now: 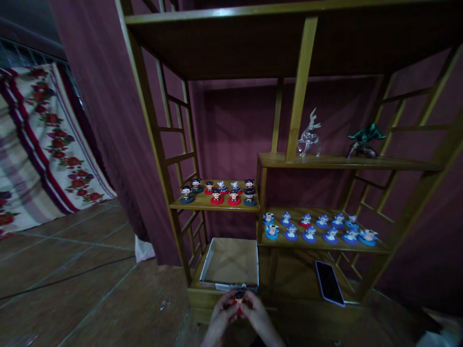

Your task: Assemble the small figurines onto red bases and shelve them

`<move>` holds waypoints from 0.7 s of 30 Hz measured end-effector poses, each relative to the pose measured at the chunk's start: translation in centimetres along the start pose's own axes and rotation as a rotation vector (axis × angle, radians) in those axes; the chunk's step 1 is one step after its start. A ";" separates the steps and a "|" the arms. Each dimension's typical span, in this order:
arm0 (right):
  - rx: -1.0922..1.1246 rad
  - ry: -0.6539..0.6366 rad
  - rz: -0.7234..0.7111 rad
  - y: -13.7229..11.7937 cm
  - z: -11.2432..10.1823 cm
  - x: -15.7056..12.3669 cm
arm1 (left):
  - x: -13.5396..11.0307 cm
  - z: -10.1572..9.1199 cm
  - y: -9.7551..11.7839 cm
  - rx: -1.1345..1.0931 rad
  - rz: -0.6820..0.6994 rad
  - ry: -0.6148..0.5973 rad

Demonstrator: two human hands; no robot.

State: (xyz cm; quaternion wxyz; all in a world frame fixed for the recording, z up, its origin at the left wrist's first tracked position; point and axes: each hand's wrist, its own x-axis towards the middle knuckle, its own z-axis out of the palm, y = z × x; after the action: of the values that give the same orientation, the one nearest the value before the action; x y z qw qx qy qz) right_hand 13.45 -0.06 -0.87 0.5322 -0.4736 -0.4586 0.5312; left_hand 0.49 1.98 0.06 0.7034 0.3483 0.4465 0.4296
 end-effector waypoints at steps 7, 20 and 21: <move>-0.014 0.006 0.019 -0.6 0.0 -0.4 | -0.7 0.2 0.5 0.050 0.038 0.000; -0.096 0.071 0.018 -1.3 1.0 -0.8 | -0.6 0.2 0.3 0.050 0.057 0.053; -0.105 0.073 0.018 -1.4 1.0 -0.9 | -0.7 0.3 0.3 0.052 0.057 0.063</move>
State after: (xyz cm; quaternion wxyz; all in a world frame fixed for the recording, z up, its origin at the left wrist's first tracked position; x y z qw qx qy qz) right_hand 12.58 -0.91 0.66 0.5181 -0.5240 -0.4618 0.4937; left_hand 0.50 1.43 0.69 0.6671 0.3654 0.4694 0.4485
